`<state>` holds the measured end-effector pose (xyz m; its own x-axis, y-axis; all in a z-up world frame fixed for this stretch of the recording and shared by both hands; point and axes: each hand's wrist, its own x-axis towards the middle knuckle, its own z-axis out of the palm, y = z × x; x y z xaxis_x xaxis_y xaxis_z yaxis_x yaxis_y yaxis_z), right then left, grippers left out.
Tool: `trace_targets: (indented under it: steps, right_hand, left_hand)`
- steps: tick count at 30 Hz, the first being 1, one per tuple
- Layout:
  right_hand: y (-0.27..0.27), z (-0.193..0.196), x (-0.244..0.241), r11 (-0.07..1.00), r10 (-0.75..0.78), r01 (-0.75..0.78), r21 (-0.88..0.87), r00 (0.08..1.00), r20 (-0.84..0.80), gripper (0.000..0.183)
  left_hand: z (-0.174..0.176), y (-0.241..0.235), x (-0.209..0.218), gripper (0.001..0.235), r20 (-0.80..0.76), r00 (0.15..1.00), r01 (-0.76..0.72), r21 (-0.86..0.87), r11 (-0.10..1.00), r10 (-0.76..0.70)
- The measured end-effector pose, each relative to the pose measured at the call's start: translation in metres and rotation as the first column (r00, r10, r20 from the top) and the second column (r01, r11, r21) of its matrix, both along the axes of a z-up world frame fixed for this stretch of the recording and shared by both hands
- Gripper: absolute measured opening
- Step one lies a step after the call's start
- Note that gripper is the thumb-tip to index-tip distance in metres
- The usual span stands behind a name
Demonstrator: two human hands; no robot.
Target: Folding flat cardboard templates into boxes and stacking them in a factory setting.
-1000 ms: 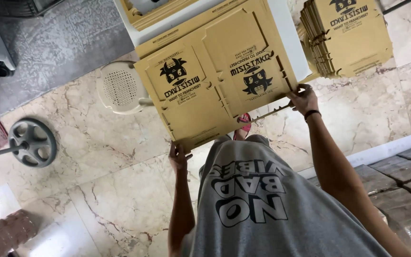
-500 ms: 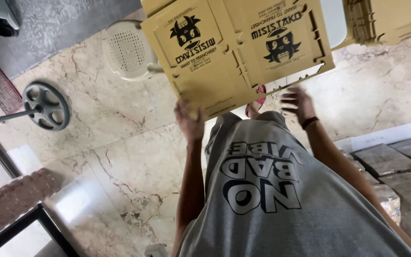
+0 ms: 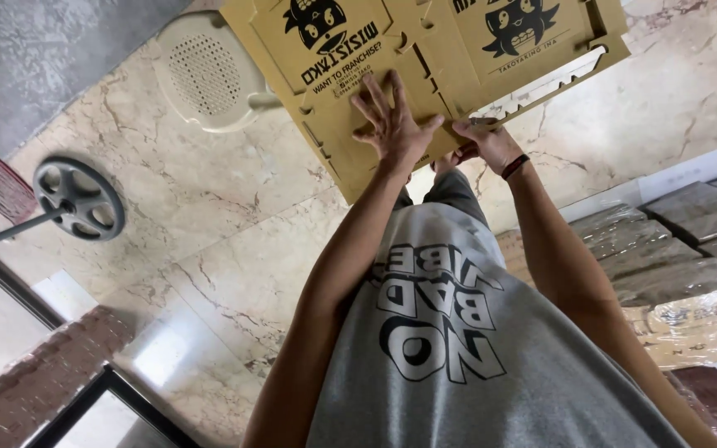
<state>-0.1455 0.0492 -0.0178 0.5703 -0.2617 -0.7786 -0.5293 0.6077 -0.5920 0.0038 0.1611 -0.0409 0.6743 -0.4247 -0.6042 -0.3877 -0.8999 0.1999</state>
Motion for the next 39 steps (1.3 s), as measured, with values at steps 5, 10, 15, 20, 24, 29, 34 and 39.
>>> trace_targets:
  steps: [5, 10, 15, 20, 24, 29, 34, 39]
  right_hand:
    - [0.0, -0.02, -0.01, 0.813, 0.39, -0.329, -0.481, 0.92, 0.03, 0.033]
    - [0.001, -0.054, -0.016, 0.003, 0.695, -0.032, -0.999, 0.719, -0.021, 0.018]
    - [0.003, -0.062, -0.02, -0.224, 0.772, 0.048, -0.973, 0.618, -0.147, 0.017]
    - [0.005, -0.003, -0.022, 0.966, 0.088, -0.087, -0.244, 0.996, -0.007, 0.03]
    - [0.04, -0.019, -0.022, 0.876, -0.474, 0.471, -0.104, 0.881, -0.007, 0.051]
    - [0.082, -0.018, 0.002, 0.725, -0.689, 0.685, -0.072, 0.72, -0.085, 0.034]
    - [0.09, -0.027, 0.032, 0.636, -0.771, 0.744, -0.205, 0.626, -0.122, 0.027]
    - [0.093, -0.014, 0.046, 0.636, -0.771, 0.737, -0.229, 0.603, -0.203, 0.028]
  left_hand:
    - [-0.013, -0.004, -0.006, 0.151, -0.023, 0.989, -0.145, -0.073, 0.987, 0.144]
    - [-0.008, -0.006, -0.008, 0.146, -0.061, 0.98, -0.194, -0.117, 0.974, 0.188]
    - [0.007, -0.004, -0.009, 0.129, -0.175, 0.962, -0.22, -0.053, 0.974, 0.208]
    - [0.023, -0.006, -0.002, 0.135, -0.188, 0.979, -0.078, 0.004, 0.997, 0.078]
    - [0.018, 0.008, 0.005, 0.111, -0.018, 0.986, 0.164, -0.109, 0.98, -0.167]
    - [-0.015, -0.013, 0.023, 0.095, 0.292, 0.596, 0.8, -0.303, 0.518, -0.748]
    - [-0.009, -0.048, 0.027, 0.071, 0.106, 0.45, 0.861, -0.317, 0.399, -0.887]
    - [-0.009, -0.056, 0.024, 0.056, -0.026, 0.472, 0.844, -0.277, 0.46, -0.881]
